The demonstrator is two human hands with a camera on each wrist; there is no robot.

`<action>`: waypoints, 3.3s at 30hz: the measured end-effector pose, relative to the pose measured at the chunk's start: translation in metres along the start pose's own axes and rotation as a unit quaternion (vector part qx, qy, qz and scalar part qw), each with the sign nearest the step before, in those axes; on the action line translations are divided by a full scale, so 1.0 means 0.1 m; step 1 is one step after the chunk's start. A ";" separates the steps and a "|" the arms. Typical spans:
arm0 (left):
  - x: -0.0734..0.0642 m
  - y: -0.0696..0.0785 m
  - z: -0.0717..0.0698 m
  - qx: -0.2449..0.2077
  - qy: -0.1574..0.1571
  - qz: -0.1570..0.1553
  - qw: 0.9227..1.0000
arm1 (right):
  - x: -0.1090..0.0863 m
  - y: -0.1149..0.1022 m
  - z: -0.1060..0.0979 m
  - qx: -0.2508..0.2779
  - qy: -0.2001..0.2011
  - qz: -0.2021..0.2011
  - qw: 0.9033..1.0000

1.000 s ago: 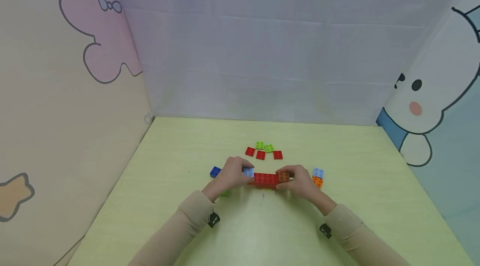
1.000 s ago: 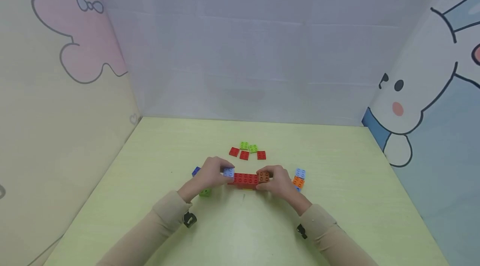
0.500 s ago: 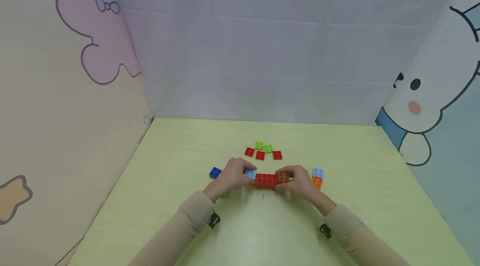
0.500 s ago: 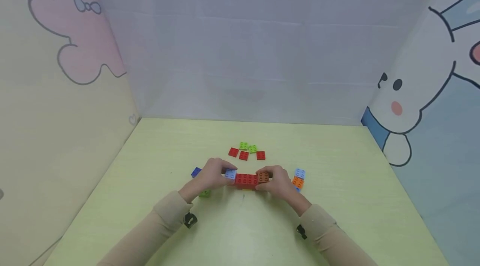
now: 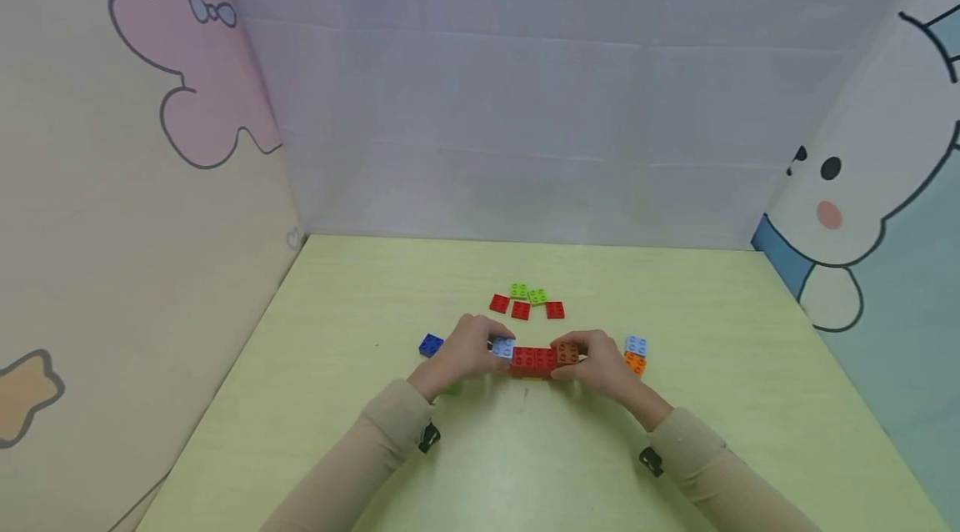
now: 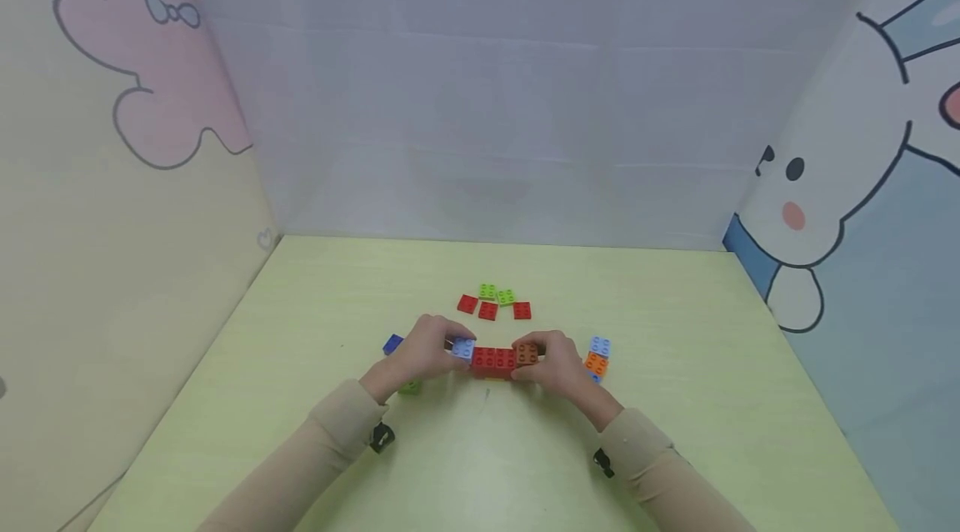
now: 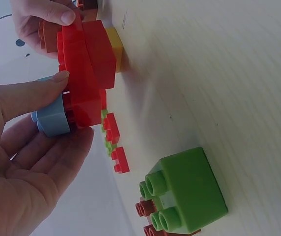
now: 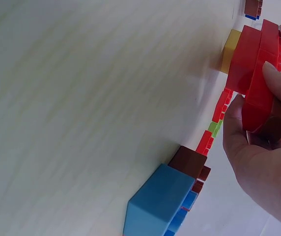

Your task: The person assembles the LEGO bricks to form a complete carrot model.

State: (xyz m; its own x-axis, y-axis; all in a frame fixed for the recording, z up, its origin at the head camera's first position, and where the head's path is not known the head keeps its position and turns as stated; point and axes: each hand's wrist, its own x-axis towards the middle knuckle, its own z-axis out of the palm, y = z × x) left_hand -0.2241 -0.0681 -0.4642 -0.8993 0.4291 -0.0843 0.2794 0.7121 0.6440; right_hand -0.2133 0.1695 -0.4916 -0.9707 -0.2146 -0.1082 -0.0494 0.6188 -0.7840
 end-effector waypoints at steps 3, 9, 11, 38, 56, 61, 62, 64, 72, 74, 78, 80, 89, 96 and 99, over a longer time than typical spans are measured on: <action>0.01 -0.01 0.01 -0.005 -0.001 0.003 1.000 | 0.00 0.00 0.00 -0.001 0.000 0.000 1.000; 0.02 -0.07 0.04 -0.022 0.000 0.005 1.000 | 0.01 0.01 0.01 0.001 0.001 -0.003 1.000; 0.03 -0.09 0.05 -0.028 0.001 0.002 1.000 | 0.00 0.01 0.01 0.001 0.001 -0.003 1.000; 0.02 -0.07 0.04 -0.041 -0.001 -0.023 0.999 | -0.01 -0.02 -0.01 0.001 -0.006 0.000 1.000; 0.03 -0.08 0.08 -0.046 0.010 -0.032 0.998 | 0.00 0.01 0.01 -0.005 0.000 -0.001 1.000; 0.04 -0.11 0.10 -0.055 0.014 -0.048 0.997 | 0.01 0.02 0.01 -0.004 -0.001 0.000 1.000; 0.04 -0.11 0.10 -0.057 0.014 -0.047 0.997 | 0.01 0.02 0.01 -0.003 -0.001 0.001 1.000; 0.04 -0.12 0.10 -0.059 0.015 -0.045 0.997 | 0.01 0.02 0.01 -0.001 -0.001 0.001 1.000; 0.05 -0.10 0.10 -0.068 0.016 -0.054 0.996 | 0.01 -0.01 0.00 -0.004 -0.003 0.002 1.000; 0.05 -0.10 0.11 -0.067 0.016 -0.058 0.996 | 0.01 -0.01 0.00 -0.003 -0.003 0.002 1.000; 0.05 -0.09 0.12 -0.058 0.018 -0.060 0.996 | 0.01 -0.01 0.01 -0.001 -0.002 -0.001 1.000; 0.05 -0.09 0.13 -0.055 0.022 -0.057 0.997 | 0.01 0.00 0.01 0.002 -0.002 -0.004 1.000; 0.03 -0.11 0.20 -0.039 0.039 -0.040 0.998 | 0.01 -0.01 0.02 -0.003 -0.003 -0.009 1.000; -0.03 -0.13 0.21 -0.069 0.047 -0.026 0.996 | 0.00 -0.01 0.02 0.001 -0.004 -0.005 1.000; -0.09 -0.14 0.17 -0.078 0.053 -0.029 0.995 | 0.00 0.01 0.02 -0.002 -0.002 -0.006 1.000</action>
State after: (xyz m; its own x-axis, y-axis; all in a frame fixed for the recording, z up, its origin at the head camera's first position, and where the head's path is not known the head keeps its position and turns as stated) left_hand -0.2142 -0.0724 -0.4855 -0.9449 0.3237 -0.0496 0.1782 0.6356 0.7512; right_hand -0.2131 0.1680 -0.4935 -0.9690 -0.2252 -0.1013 -0.0619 0.6188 -0.7831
